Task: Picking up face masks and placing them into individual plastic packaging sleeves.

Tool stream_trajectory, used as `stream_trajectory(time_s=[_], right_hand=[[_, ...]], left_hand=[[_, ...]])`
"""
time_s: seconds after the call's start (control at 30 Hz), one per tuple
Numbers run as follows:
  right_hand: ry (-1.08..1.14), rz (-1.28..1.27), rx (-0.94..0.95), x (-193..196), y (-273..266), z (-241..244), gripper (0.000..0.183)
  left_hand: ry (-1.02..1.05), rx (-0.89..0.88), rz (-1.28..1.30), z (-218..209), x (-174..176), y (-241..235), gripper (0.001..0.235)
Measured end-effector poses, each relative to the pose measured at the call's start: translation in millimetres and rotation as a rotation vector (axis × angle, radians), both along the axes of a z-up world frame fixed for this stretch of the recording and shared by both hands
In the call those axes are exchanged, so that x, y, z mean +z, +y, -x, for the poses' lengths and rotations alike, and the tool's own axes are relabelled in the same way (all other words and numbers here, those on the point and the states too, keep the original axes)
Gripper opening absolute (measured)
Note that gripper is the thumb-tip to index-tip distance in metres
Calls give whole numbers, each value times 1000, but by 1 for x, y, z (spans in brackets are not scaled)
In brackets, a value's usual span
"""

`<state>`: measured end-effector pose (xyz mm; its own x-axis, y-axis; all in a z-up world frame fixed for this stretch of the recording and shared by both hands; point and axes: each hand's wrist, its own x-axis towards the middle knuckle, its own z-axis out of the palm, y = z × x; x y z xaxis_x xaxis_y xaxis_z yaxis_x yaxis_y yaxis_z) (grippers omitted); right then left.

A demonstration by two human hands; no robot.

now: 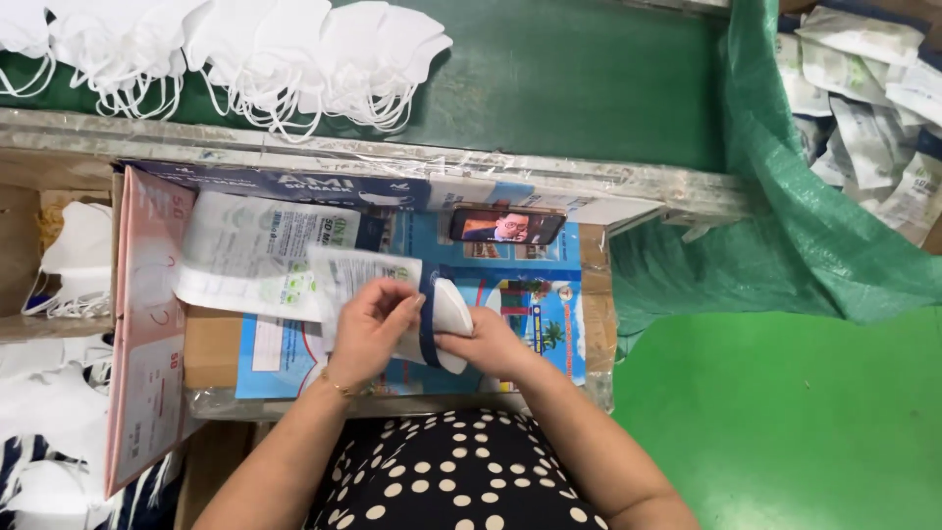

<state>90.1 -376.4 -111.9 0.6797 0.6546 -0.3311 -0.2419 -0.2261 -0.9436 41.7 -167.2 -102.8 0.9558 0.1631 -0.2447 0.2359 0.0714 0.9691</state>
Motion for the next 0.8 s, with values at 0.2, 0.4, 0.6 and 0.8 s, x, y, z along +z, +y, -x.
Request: stream_trajectory(time_s=[0.2,0.4,0.6,0.8], right_hand=[[-278,415,-1,32,4,6,28],[125,-64,64,19,-14,7,35],[-596,574,380,14,-8,9,28],[-493,-242,47,79,-1,7,65]], left_hand=[[-636,-121,-584,-16,54,26,32],[-312,-181,-380,-11,48,24,15],[-574,-536,-697,-5,77,18,24],[-369,-447,-839,-1,89,28,22]])
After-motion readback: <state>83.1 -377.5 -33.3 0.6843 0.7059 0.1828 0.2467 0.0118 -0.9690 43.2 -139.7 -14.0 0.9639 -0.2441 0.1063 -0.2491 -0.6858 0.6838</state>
